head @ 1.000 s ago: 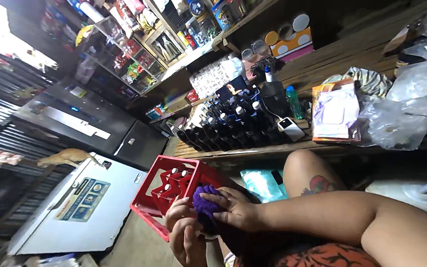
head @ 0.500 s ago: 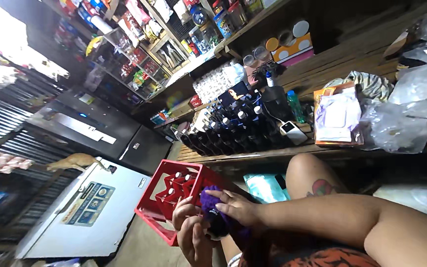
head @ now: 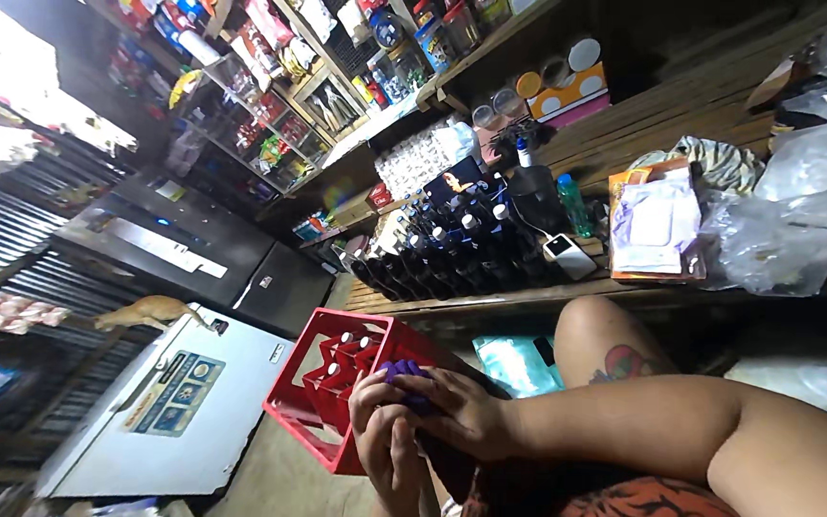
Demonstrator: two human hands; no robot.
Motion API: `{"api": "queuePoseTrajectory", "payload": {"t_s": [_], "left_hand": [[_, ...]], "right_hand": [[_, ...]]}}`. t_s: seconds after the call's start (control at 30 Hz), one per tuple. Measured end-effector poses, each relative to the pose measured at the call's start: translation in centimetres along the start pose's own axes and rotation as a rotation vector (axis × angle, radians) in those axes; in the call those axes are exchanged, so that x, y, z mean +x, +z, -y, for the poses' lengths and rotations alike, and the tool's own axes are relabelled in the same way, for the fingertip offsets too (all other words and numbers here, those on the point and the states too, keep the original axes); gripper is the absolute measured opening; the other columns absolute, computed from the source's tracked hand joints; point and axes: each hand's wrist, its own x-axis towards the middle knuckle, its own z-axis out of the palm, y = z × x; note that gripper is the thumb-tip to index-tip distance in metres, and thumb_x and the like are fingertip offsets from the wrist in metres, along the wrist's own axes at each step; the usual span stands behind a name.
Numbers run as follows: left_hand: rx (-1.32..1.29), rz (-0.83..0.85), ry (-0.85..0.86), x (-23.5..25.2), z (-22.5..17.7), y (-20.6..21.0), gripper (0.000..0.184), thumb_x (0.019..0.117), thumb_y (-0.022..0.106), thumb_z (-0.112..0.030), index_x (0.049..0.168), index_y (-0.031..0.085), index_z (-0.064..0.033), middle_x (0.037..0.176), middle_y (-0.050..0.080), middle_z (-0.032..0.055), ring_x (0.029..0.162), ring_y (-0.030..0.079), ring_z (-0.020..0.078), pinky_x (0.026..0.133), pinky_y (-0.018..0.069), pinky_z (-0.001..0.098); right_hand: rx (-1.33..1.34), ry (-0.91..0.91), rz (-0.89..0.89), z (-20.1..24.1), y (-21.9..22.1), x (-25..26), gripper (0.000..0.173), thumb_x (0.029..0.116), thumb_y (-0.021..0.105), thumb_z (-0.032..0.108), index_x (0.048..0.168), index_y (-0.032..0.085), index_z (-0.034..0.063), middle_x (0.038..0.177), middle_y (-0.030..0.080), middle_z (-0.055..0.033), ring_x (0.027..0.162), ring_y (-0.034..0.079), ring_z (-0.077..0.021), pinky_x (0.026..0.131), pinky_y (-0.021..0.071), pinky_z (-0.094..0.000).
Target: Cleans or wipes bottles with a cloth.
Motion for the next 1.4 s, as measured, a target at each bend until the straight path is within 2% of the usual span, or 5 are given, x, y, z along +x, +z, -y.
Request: {"api": "queuePoseTrajectory", "payload": {"t_s": [0.37,0.63,0.8,1.2,1.4], "left_hand": [[-0.114,-0.116,-0.147,0.7,2.1,-2.1,0.035,0.1076,0.044,-0.042,0.083,0.065,-0.0305,0.104,0.066,-0.0156,0.122,0.056,0.0089,0.114,0.039,0.032],[-0.172,-0.215,-0.258,1.1,3.4,-3.5,0.035,0.1051,0.047,-0.046,0.078,0.063,-0.0304,0.095,0.066,-0.0137,0.115,0.059,0.01,0.112,0.0407,0.0329],[-0.195,-0.174,-0.204,1.1,2.9,-3.0,0.034,0.1057,0.047,-0.046,0.081,0.065,-0.031,0.096,0.065,-0.0148,0.114,0.059,0.0081,0.113,0.0392,0.0328],[-0.077,0.013,-0.023,0.1,0.3,-0.5,0.032,0.1076,0.042,-0.041,0.085,0.061,-0.03,0.104,0.064,-0.0168,0.124,0.054,0.0073,0.116,0.0365,0.0336],[-0.038,0.026,-0.006,-0.1,0.1,-0.2,0.032,0.1071,0.041,-0.039,0.084,0.06,-0.0282,0.105,0.062,-0.0151,0.126,0.051,0.0081,0.118,0.0325,0.0335]], "right_hand": [[-0.127,0.254,0.162,-4.3,0.8,-1.6,0.081,0.1043,0.048,0.049,0.166,0.007,0.0166,0.169,0.013,-0.0228,0.156,0.019,-0.0368,0.124,0.0224,-0.0547],[-0.007,0.524,0.186,-8.1,1.2,-1.4,0.074,0.1076,0.043,0.045,0.166,0.008,0.0167,0.164,0.026,-0.0248,0.154,0.025,-0.0361,0.125,0.02,-0.0534],[0.072,0.706,0.201,-8.7,0.9,-0.8,0.063,0.1114,0.028,0.043,0.165,0.01,0.017,0.169,0.017,-0.0186,0.156,0.017,-0.0351,0.126,0.0142,-0.053],[0.139,0.155,0.065,-1.3,-0.7,0.8,0.062,0.1091,0.024,0.049,0.158,0.039,0.0149,0.158,0.039,-0.0208,0.15,0.033,-0.0324,0.123,0.0242,-0.0517],[0.263,0.086,0.104,1.9,-1.1,0.6,0.068,0.1024,0.027,0.052,0.158,0.038,0.0143,0.161,0.032,-0.0234,0.151,0.026,-0.0361,0.121,0.0226,-0.0561]]}}
